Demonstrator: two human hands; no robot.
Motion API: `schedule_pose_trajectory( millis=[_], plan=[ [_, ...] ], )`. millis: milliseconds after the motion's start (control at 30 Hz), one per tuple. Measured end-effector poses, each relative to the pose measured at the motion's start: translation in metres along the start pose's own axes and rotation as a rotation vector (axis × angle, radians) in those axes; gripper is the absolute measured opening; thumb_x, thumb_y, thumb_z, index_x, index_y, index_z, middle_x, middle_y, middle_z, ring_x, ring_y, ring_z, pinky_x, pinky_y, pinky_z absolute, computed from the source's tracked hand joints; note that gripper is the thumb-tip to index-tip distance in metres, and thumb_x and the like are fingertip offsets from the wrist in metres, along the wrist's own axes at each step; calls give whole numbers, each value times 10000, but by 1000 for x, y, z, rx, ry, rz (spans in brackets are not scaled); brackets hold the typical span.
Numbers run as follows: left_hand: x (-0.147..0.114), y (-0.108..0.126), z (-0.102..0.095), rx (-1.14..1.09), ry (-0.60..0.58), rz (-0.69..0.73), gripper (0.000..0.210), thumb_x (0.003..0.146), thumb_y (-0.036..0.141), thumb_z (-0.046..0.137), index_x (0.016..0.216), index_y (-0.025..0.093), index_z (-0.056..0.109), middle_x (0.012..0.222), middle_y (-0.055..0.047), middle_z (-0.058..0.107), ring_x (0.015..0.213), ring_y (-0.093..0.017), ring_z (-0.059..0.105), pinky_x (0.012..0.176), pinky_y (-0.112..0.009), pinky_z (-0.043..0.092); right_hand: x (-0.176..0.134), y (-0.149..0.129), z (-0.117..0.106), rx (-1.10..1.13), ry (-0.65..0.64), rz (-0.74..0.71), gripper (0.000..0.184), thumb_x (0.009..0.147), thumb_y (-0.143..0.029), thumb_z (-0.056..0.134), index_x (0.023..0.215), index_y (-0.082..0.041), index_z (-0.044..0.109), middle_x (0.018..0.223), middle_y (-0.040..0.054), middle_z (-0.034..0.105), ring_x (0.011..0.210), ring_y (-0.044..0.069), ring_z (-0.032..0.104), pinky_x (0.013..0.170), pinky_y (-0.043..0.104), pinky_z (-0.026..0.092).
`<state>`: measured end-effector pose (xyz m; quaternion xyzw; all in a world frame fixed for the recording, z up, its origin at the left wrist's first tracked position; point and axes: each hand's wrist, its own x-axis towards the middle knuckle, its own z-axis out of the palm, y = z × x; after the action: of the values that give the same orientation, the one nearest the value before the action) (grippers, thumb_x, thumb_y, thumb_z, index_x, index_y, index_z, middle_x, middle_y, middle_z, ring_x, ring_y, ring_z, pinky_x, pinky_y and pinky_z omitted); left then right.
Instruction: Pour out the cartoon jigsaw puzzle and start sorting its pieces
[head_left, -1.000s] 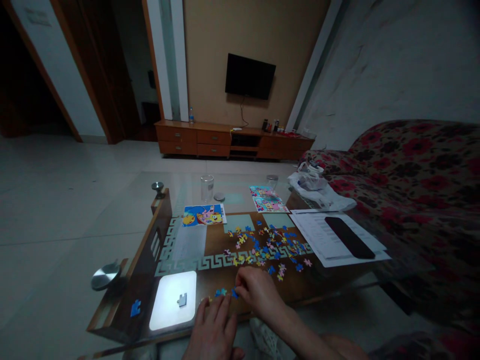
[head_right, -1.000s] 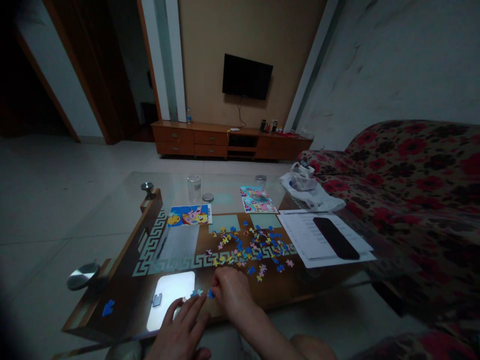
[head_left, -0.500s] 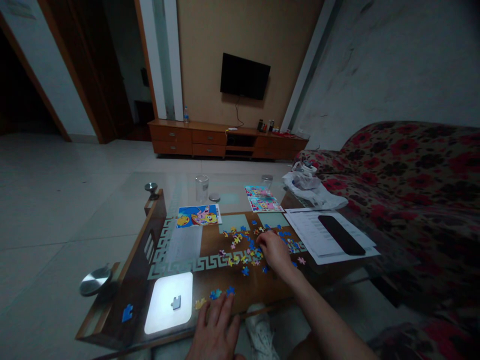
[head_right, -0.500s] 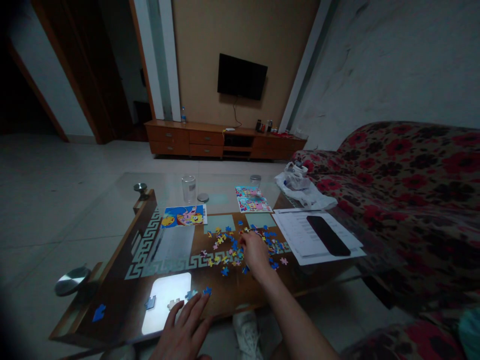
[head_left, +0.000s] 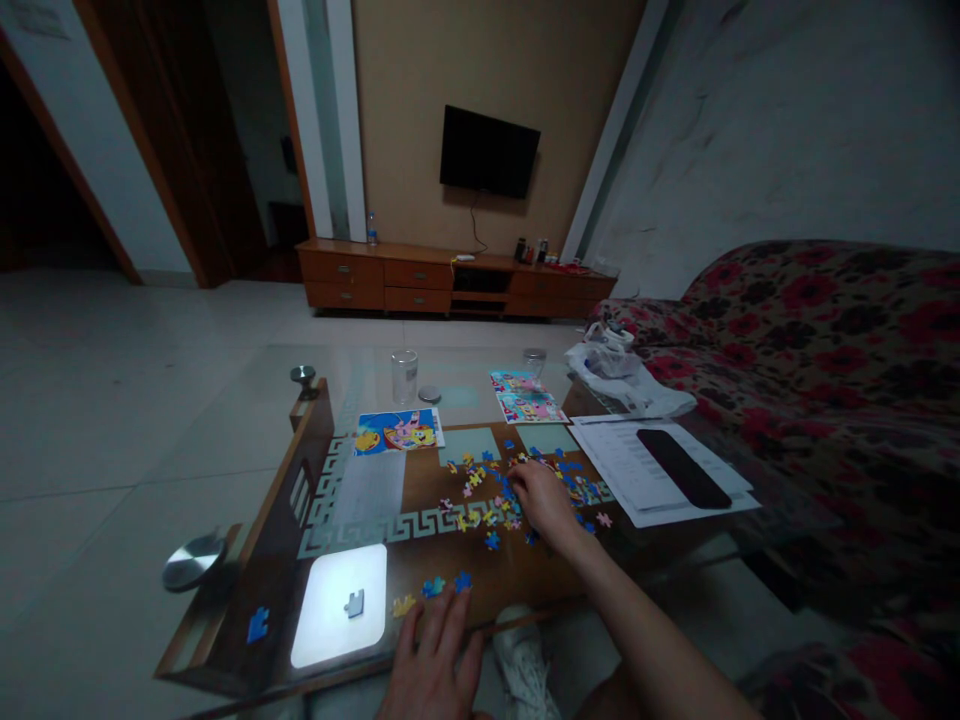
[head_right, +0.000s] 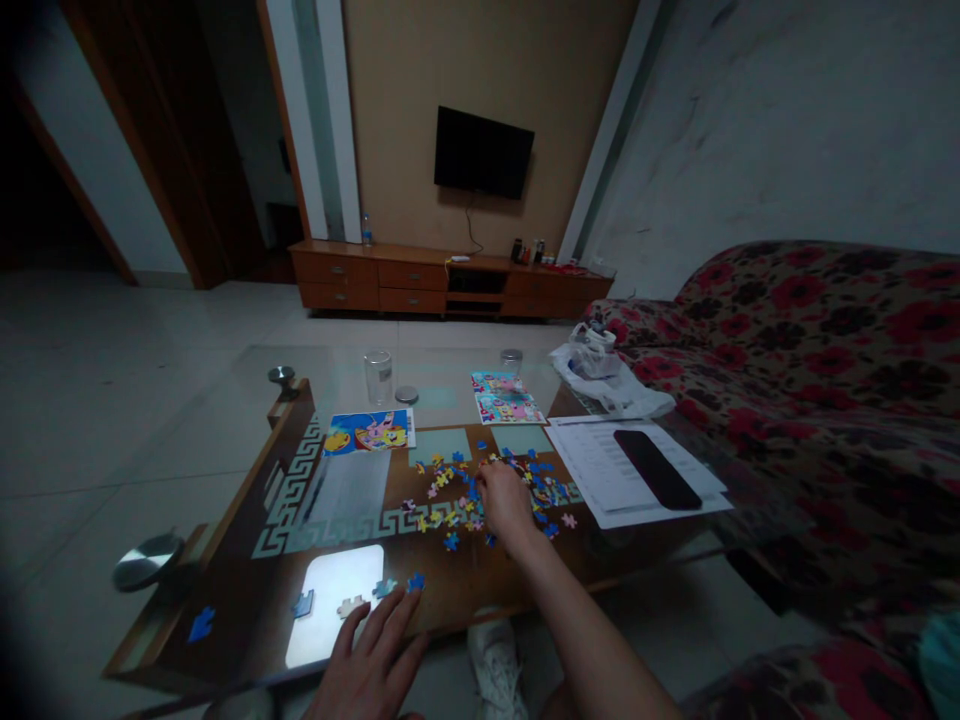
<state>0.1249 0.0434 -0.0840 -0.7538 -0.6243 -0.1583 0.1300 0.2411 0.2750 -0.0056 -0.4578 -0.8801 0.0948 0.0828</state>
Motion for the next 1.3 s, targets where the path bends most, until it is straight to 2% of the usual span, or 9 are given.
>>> schedule_pose_trajectory(
  millis=[267, 433, 667, 767, 867, 967, 1033, 1167, 1300],
  plan=[
    [-2, -2, 6, 50, 156, 54, 553, 687, 727, 604, 971, 266, 715, 1182, -116, 670, 1068, -299, 591, 846, -393, 446, 5, 1, 7, -25, -3, -18, 260, 869, -124, 516, 972, -209, 739, 996, 75, 674, 991, 211, 592, 834, 264, 390],
    [-5, 5, 23, 41, 152, 38, 478, 756, 668, 574, 954, 254, 709, 1165, -108, 670, 1104, -285, 546, 916, -416, 394, 7, 0, 2, 0, 60, 62, 154, 865, -187, 565, 903, -169, 714, 946, 76, 683, 951, 196, 606, 801, 251, 390],
    [-8, 15, 50, 84, 318, -49, 458, 771, 681, 528, 828, 260, 700, 1132, -105, 678, 1098, -311, 540, 924, -483, 383, 21, -8, 5, -43, 18, 145, 120, 785, -251, 693, 874, -171, 700, 976, 79, 674, 918, 197, 611, 718, 254, 377],
    [-5, 16, 44, 93, 369, -45, 409, 836, 611, 497, 785, 255, 691, 1083, -97, 691, 1076, -281, 557, 965, -477, 374, 27, -8, 7, -61, -15, 159, 74, 763, -235, 709, 809, -178, 697, 986, 73, 675, 907, 193, 610, 679, 251, 359],
    [0, 10, 28, 95, 438, -48, 301, 896, 456, 499, 770, 252, 681, 1040, -67, 703, 1045, -227, 582, 1020, -445, 356, 30, -8, 8, -52, -21, 170, 59, 756, -205, 708, 799, -177, 680, 960, 63, 686, 892, 188, 612, 661, 249, 341],
    [3, 5, 13, 101, 355, 55, 184, 904, 351, 525, 861, 259, 678, 1055, -37, 705, 1038, -184, 595, 1035, -406, 359, 28, -11, 8, -40, -17, 152, 68, 774, -151, 666, 833, -184, 660, 906, 45, 699, 865, 176, 618, 664, 245, 330],
    [3, 5, 10, 100, 321, 79, 194, 901, 386, 525, 879, 263, 674, 1066, -41, 707, 1036, -194, 601, 1001, -407, 391, 25, -19, 6, -27, 6, 131, 93, 794, -135, 633, 868, -187, 652, 885, 48, 704, 850, 175, 623, 671, 245, 334],
    [3, 10, 12, 80, 416, -57, 268, 883, 442, 517, 773, 262, 682, 1050, -56, 715, 1004, -238, 620, 889, -416, 463, 21, -53, 3, 83, 38, 17, 107, 848, -187, 587, 932, -180, 653, 885, 57, 710, 817, 177, 622, 677, 248, 363],
    [1, 3, 8, 105, 344, 10, 135, 873, 321, 569, 923, 302, 693, 1085, 9, 702, 987, -172, 630, 853, -316, 475, 21, -115, 12, 127, -102, -259, 109, 836, -187, 596, 864, -160, 698, 894, 75, 711, 792, 182, 609, 666, 254, 382]
  ],
)
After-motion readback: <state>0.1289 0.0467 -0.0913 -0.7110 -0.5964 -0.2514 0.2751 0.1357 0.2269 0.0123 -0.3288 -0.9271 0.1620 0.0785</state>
